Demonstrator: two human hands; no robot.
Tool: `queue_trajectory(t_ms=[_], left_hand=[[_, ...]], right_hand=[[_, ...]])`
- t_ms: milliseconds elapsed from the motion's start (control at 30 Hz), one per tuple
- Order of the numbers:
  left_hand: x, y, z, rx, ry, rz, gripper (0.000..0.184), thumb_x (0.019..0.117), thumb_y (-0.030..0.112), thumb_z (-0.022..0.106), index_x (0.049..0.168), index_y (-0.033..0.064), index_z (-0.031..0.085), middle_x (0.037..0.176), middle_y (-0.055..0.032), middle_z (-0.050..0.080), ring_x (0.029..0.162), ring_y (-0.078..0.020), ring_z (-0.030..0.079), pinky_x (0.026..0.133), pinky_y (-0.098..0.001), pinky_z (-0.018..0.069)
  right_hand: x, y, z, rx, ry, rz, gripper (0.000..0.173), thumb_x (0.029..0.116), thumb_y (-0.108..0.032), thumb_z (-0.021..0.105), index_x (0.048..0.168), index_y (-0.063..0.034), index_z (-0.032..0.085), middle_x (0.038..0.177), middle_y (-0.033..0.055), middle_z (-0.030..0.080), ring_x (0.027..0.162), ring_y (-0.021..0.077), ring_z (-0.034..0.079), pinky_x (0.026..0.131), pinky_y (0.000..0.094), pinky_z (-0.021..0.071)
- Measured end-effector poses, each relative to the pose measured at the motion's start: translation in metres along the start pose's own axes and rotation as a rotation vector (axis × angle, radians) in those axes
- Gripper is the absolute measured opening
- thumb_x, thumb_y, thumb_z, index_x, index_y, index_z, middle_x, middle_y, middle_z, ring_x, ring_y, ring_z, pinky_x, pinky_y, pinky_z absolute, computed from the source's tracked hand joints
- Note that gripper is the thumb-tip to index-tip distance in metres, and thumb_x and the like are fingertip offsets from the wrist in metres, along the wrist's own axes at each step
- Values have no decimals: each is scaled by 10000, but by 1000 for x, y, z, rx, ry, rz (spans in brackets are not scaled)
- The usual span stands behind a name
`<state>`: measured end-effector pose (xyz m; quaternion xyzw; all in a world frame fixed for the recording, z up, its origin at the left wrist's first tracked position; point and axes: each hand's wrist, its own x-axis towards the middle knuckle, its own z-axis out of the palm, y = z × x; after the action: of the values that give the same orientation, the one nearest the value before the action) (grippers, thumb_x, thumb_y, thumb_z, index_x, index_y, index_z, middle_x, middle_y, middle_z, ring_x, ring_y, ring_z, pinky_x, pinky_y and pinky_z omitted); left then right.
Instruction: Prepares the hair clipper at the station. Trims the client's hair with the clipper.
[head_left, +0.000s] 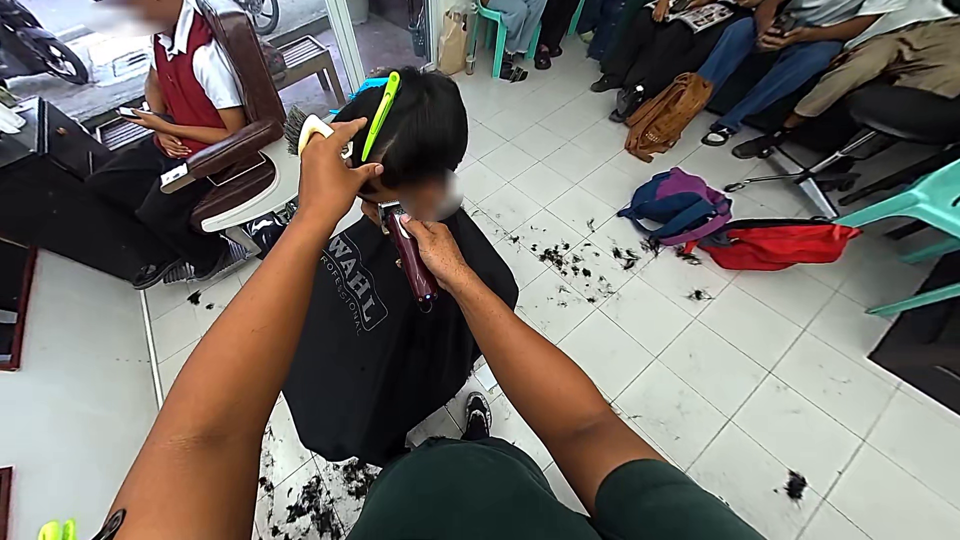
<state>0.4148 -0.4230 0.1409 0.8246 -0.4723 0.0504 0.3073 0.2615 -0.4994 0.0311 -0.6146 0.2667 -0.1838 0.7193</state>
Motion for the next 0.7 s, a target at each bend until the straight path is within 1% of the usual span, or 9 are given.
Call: queue_trajectory(t_ms=[167,267,333,433,500,600,700], left_hand=[[0,-1,1,2,1,3,601,896,217,810,1445,101,593,1429,-163,593,1161,-297,639,990,-452,507],[0,-1,0,3,2,9,597,897,217,808,1442,100,595,1424,-168,595,1153,-305,640,988,-461,505],[0,0,0,-7,0,16,597,897,213,808,1441,87,594,1431,-176,591,1178,-318,636,1005,-472,503],[-1,-1,0,-7,3,25,593,902,219,802,1440,83,593,1436,-175,590,1219,-316,623,1033,-469,490],[0,-1,0,0,6,23,597,900,222,806,1441,85,592,1430,-175,592,1183,-316,632,1014,-472,492],[0,-1,0,2,5,21,604,898,223,808,1445,84,589,1433,-174,591,1190,-316,630,1019,-472,491],[0,-2,1,-1,8,16,604,897,227,810,1444,92,593,1434,-166,593,1190,-309,632,1013,-466,495]], right_hand=[[-1,1,0,-18,3,-53,451,1099,-403,448,1147,8,627,931,153,681,797,237,701,754,429,609],[0,2,-4,-38,2,-1,472,1095,-420,455,1098,16,635,921,161,674,789,249,694,751,447,605],[-1,1,-5,-23,10,1,468,1102,-411,441,1108,19,624,912,151,672,764,231,697,726,421,615],[-3,0,-5,-10,17,-51,447,1107,-390,427,1160,12,614,924,143,673,770,214,689,734,398,601],[-4,0,-6,-11,20,-41,453,1107,-393,427,1133,14,622,903,141,677,745,215,693,709,394,608],[-2,1,-9,-1,22,-7,469,1109,-408,421,1101,16,622,896,142,669,733,224,693,697,405,615],[0,3,-10,16,33,-47,460,1108,-398,425,1131,18,620,915,153,669,753,234,692,711,416,613]])
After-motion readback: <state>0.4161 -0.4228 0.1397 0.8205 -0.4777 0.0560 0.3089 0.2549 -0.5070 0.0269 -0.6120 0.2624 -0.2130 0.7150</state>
